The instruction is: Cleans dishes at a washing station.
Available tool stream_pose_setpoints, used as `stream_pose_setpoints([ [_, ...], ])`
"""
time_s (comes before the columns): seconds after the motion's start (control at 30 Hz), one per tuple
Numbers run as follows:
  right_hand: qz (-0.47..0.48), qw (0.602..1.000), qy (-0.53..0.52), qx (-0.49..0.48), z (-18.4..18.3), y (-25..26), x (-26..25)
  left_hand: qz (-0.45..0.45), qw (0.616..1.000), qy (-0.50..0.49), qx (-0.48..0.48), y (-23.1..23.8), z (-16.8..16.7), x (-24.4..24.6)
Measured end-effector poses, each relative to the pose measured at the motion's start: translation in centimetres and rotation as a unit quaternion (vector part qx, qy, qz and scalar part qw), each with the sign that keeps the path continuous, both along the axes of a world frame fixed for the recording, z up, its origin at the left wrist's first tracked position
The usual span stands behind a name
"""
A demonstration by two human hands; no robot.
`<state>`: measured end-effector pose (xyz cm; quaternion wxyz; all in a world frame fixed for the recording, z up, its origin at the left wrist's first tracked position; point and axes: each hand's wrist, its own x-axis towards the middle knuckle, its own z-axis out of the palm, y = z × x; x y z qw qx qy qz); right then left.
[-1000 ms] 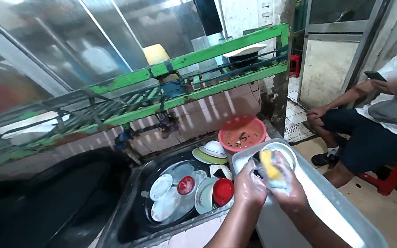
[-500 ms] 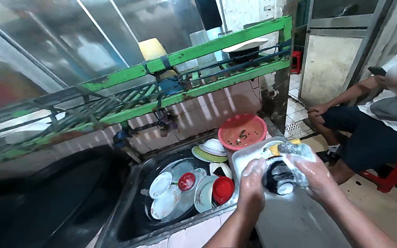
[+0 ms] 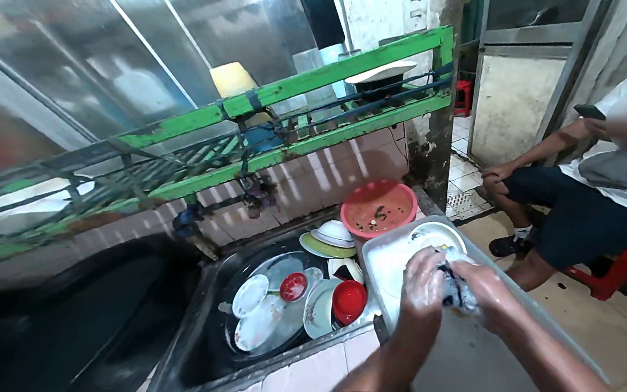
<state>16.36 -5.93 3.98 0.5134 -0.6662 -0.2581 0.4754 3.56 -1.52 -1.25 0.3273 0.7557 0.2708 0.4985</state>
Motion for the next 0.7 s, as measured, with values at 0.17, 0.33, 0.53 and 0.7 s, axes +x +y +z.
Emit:
stream_pose_setpoints([
  [0.17,0.098,0.801,-0.510,0.297,-3.0,-2.2,-2.2,-0.056,0.882,-0.003,-0.469,1.5,3.3,-0.3],
  [0.33,0.114,0.962,-0.225,0.109,-2.0,-1.0,-0.5,-0.061,0.897,0.009,-0.439,1.8,3.0,0.4],
  [0.53,0.182,0.778,-0.534,0.275,-3.7,-2.2,-0.4,-0.122,0.897,0.072,-0.418,2.9,3.6,-0.4],
  [0.7,0.217,0.625,-0.661,0.355,-2.2,-1.0,2.3,-0.179,0.754,0.078,-0.628,3.7,5.4,-1.0],
])
